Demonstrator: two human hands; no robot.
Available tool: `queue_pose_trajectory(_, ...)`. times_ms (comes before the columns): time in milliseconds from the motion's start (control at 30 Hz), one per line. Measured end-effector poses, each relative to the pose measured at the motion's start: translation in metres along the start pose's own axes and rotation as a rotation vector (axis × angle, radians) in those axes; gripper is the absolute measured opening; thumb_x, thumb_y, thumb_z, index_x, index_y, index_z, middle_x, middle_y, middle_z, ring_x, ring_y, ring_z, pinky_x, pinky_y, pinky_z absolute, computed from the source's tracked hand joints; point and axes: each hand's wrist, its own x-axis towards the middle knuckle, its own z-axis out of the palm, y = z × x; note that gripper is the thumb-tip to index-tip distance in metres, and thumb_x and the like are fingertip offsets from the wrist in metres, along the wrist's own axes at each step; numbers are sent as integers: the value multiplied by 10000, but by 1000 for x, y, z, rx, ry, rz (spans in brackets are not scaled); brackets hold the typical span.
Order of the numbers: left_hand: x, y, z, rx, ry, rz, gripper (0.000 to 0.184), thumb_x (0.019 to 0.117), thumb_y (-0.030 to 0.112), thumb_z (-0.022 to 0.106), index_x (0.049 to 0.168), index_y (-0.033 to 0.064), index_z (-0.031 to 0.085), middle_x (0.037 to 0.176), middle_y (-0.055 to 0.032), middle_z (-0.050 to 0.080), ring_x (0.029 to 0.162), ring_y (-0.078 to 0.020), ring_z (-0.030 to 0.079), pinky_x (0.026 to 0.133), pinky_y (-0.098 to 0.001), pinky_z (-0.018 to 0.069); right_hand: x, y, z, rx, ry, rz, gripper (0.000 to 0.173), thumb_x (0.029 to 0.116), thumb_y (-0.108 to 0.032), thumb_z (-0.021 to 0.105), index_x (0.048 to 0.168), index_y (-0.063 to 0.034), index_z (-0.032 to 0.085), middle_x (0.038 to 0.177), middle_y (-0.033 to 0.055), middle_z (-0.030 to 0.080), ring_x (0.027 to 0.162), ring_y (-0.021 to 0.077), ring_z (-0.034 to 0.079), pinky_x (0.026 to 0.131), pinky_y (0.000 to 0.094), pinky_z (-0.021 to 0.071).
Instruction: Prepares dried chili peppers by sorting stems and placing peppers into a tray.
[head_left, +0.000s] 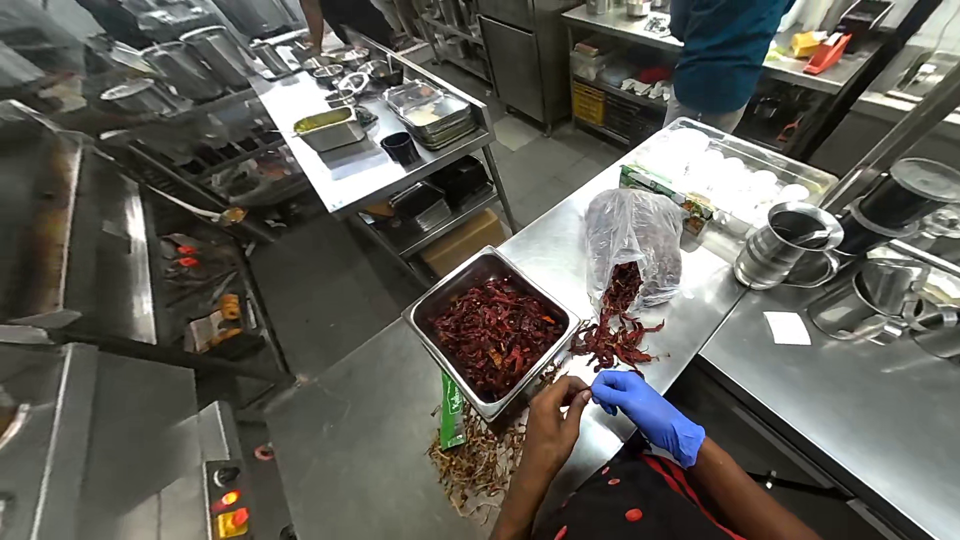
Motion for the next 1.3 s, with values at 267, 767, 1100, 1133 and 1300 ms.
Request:
queue_pose_trajectory(267, -11, -4, -20, -120, -242, -188, 194, 1004, 213, 643, 1129, 95, 731, 824, -1, 729, 721, -121, 686, 692, -282, 582, 4, 8, -5, -209, -150, 66, 346, 1033, -353, 561, 781, -130, 643, 684, -45, 526, 630, 75, 481, 605, 276, 396)
queue_pose_trajectory(767, 48, -3, -83, 698, 245, 50, 398, 1010, 220, 590, 1370, 53, 622, 1361, -190, 619, 1251, -388, 595, 1050, -581, 479, 19, 47, -3, -852, -116, 267, 298, 998, -258, 486, 978, -26, 672, 905, 185, 666, 895, 358, 659, 772, 587, 491)
queue_pose_trajectory(1100, 102, -54, 56, 543, -228, -59, 383, 1009, 160, 608, 1369, 29, 622, 1292, -192, 664, 1174, -355, 655, 1026, -555, 516, 25, 44, -8, -586, 50, 132, 444, 1031, -494, 497, 1202, -148, 716, 1145, 91, 721, 1094, 229, 677, 964, 530, 514)
queue_pose_trajectory(1133, 105, -53, 61, 520, -215, -76, 413, 1026, 187, 595, 1404, 21, 585, 1321, -206, 647, 1195, -373, 643, 1036, -566, 506, 20, 43, -18, -583, 62, 156, 450, 1037, -502, 487, 1216, -163, 724, 1161, 77, 723, 1105, 208, 675, 978, 511, 515)
queue_pose_trajectory(1300, 108, -42, 83, 498, -116, -69, 581, 1048, 354, 572, 1526, 66, 410, 1293, -254, 621, 1076, -455, 659, 870, -641, 543, -9, 55, -49, -566, 115, 231, 450, 1037, -517, 460, 1213, -200, 728, 1170, 33, 721, 1116, 163, 666, 991, 473, 514)
